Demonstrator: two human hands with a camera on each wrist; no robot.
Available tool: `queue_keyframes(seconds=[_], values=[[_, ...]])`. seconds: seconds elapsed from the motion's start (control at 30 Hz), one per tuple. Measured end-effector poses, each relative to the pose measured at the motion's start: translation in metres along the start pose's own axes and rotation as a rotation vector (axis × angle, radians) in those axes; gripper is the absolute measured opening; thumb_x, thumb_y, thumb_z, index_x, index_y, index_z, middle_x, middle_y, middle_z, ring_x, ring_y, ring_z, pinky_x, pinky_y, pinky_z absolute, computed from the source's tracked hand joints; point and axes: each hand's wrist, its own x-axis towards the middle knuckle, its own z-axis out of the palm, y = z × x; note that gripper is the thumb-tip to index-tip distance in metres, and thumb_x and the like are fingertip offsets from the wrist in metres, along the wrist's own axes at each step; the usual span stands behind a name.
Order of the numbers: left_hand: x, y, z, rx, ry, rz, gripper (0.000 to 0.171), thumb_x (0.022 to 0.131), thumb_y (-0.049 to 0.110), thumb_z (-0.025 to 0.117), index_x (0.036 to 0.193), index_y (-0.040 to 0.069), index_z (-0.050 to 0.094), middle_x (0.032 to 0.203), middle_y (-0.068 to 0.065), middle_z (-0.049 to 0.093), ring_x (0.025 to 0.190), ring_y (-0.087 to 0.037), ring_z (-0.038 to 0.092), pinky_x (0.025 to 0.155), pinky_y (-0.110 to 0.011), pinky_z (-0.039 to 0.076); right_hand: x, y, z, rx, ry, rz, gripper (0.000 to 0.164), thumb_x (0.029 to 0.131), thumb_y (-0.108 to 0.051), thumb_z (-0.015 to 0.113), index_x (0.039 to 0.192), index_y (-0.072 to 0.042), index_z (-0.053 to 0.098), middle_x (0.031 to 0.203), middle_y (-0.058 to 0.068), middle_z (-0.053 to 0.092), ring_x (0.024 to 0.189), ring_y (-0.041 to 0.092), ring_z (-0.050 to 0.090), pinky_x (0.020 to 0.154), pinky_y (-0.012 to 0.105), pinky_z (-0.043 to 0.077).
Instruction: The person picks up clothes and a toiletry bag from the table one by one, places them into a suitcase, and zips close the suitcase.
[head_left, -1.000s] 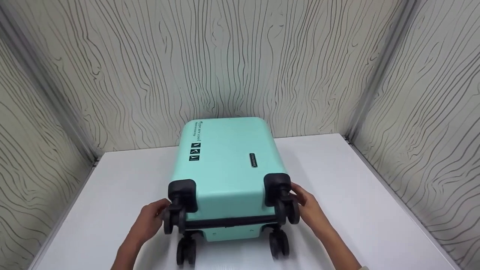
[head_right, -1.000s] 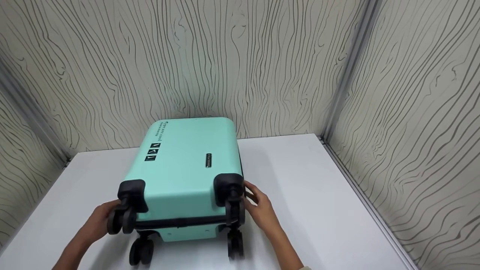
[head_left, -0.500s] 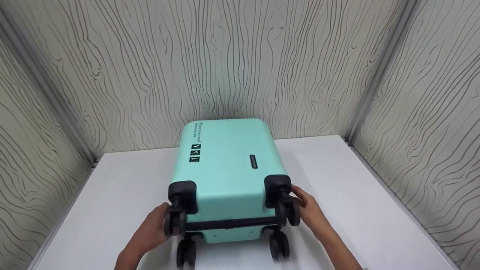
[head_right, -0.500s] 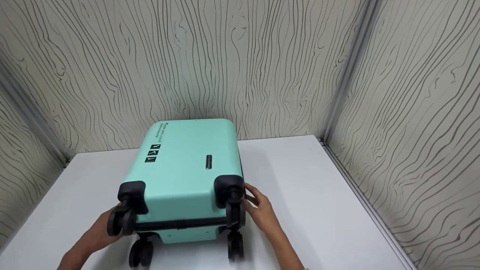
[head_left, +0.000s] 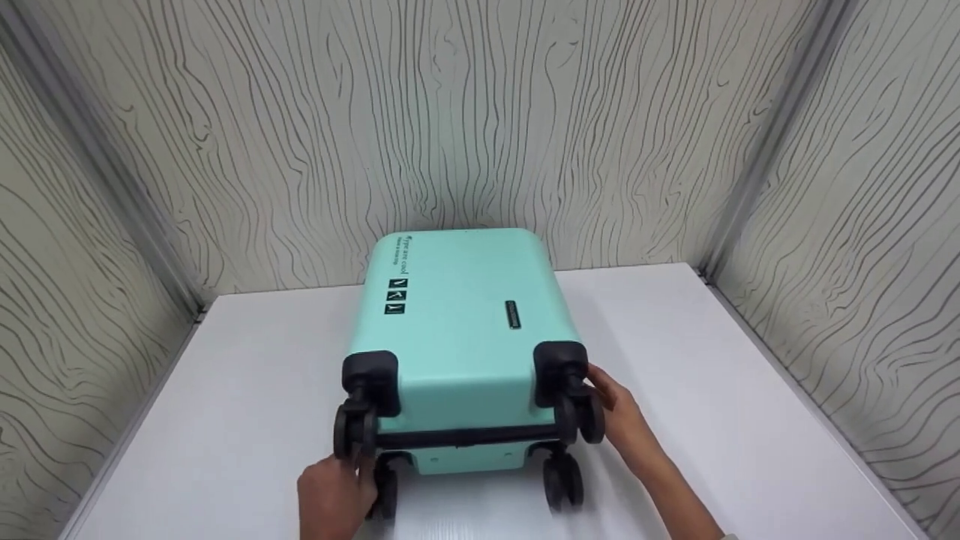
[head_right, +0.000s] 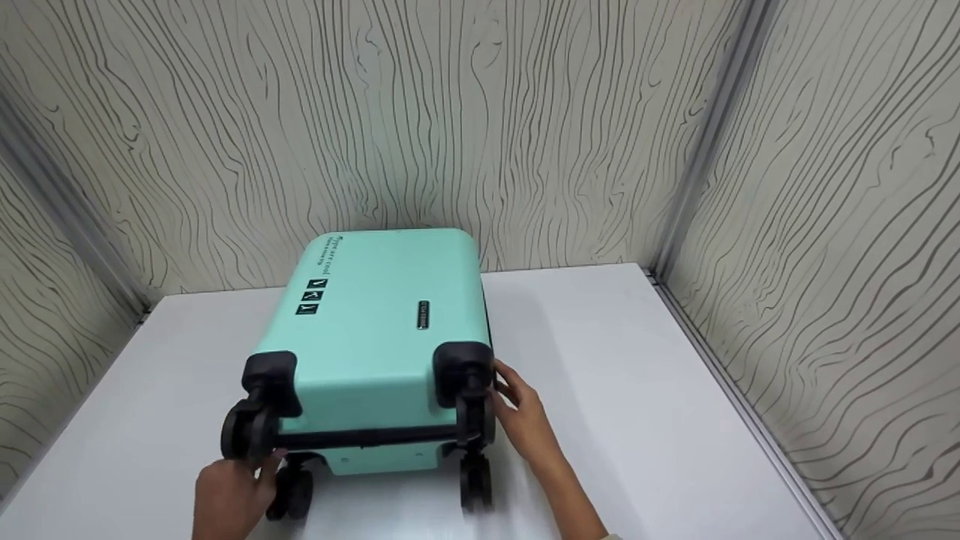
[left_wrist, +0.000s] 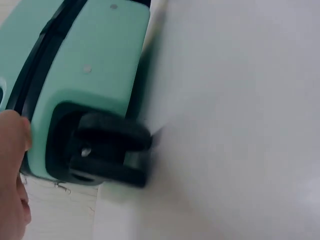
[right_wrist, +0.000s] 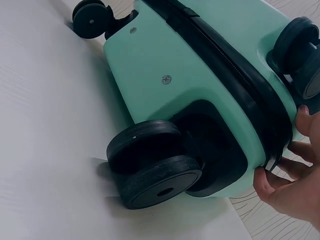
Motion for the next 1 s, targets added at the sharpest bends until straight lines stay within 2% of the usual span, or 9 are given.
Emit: queue_keyframes(seconds=[0.13, 0.27, 0.4, 0.57, 0.6, 0.73, 0.83, 0.9, 1.0], values=[[-0.008, 0.015, 0.002, -0.006, -0.077, -0.108, 0.033, 0.075, 0.015, 0.072, 0.057, 0.015, 0.044, 0.042, 0.007, 0.035, 0.037, -0.007, 0.029, 0.038, -0.025, 0.025, -0.002, 0.001, 0.001, -0.003, -0.01, -0.001, 0.065, 0.089, -0.031, 0.062, 0.144, -0.011, 0.033, 0.147, 0.009, 0.037, 0.135, 0.026, 0.035, 0.103, 0.033, 0.035], [-0.011, 0.026, 0.003, -0.022, -0.143, -0.183, 0.028, 0.079, 0.03, 0.072, 0.079, 0.005, 0.058, 0.048, 0.006, 0.037, 0.039, -0.009, 0.034, 0.04, -0.027, 0.028, -0.004, 0.003, 0.002, 0.014, -0.005, -0.017, 0.062, 0.091, -0.026, 0.06, 0.144, -0.009, 0.032, 0.146, 0.01, 0.038, 0.134, 0.025, 0.036, 0.098, 0.023, 0.037], [-0.011, 0.03, 0.005, -0.014, -0.102, -0.21, 0.038, 0.077, 0.038, 0.074, 0.077, 0.005, 0.057, 0.046, 0.005, 0.037, 0.038, -0.01, 0.036, 0.04, -0.029, 0.03, -0.005, 0.004, 0.005, 0.054, -0.02, -0.059, 0.056, 0.093, -0.022, 0.057, 0.143, -0.011, 0.035, 0.142, 0.008, 0.044, 0.131, 0.018, 0.04, 0.095, 0.017, 0.038], [-0.011, 0.036, 0.006, 0.011, -0.055, -0.246, 0.033, 0.077, 0.03, 0.075, 0.066, 0.006, 0.055, 0.041, 0.001, 0.042, 0.035, -0.014, 0.041, 0.037, -0.033, 0.033, -0.005, 0.004, 0.009, 0.065, -0.049, -0.109, 0.052, 0.094, -0.022, 0.054, 0.142, -0.013, 0.038, 0.142, 0.005, 0.045, 0.13, 0.008, 0.039, 0.099, 0.016, 0.034], [-0.011, 0.037, 0.006, 0.018, -0.054, -0.236, 0.029, 0.077, 0.027, 0.075, 0.073, 0.003, 0.059, 0.042, 0.0, 0.044, 0.034, -0.015, 0.042, 0.037, -0.033, 0.033, -0.005, 0.003, 0.01, 0.063, -0.053, -0.115, 0.052, 0.094, -0.022, 0.054, 0.142, -0.013, 0.038, 0.142, 0.006, 0.044, 0.13, 0.007, 0.039, 0.099, 0.016, 0.034], [-0.012, 0.045, 0.007, 0.054, -0.04, -0.152, 0.023, 0.075, 0.016, 0.074, 0.066, 0.005, 0.057, 0.041, -0.002, 0.045, 0.034, -0.019, 0.045, 0.036, -0.037, 0.035, -0.005, 0.002, 0.01, 0.081, -0.054, -0.097, 0.052, 0.094, -0.026, 0.055, 0.143, -0.017, 0.037, 0.141, 0.005, 0.045, 0.127, 0.006, 0.043, 0.098, 0.017, 0.035], [-0.013, 0.051, 0.009, 0.08, -0.012, -0.089, 0.035, 0.074, 0.014, 0.074, 0.053, 0.012, 0.046, 0.04, 0.0, 0.04, 0.032, -0.019, 0.043, 0.035, -0.037, 0.035, -0.006, 0.001, 0.009, 0.096, -0.048, -0.081, 0.052, 0.093, -0.026, 0.056, 0.142, -0.02, 0.039, 0.141, 0.003, 0.046, 0.125, 0.004, 0.044, 0.098, 0.017, 0.036], [-0.013, 0.059, 0.012, 0.094, -0.004, -0.024, 0.03, 0.074, 0.016, 0.073, 0.056, 0.011, 0.05, 0.043, 0.001, 0.041, 0.033, -0.018, 0.043, 0.035, -0.035, 0.034, -0.006, 0.001, 0.008, 0.098, -0.046, -0.088, 0.051, 0.093, -0.024, 0.055, 0.142, -0.019, 0.039, 0.14, 0.004, 0.047, 0.124, 0.003, 0.045, 0.097, 0.017, 0.036], [-0.014, 0.08, 0.015, 0.091, -0.089, 0.047, 0.024, 0.079, 0.024, 0.069, 0.065, 0.009, 0.056, 0.045, 0.001, 0.044, 0.035, -0.014, 0.042, 0.035, -0.03, 0.031, -0.005, 0.0, 0.011, 0.089, -0.049, -0.093, 0.051, 0.094, -0.022, 0.054, 0.142, -0.017, 0.039, 0.141, 0.004, 0.046, 0.124, 0.001, 0.045, 0.098, 0.016, 0.035]])
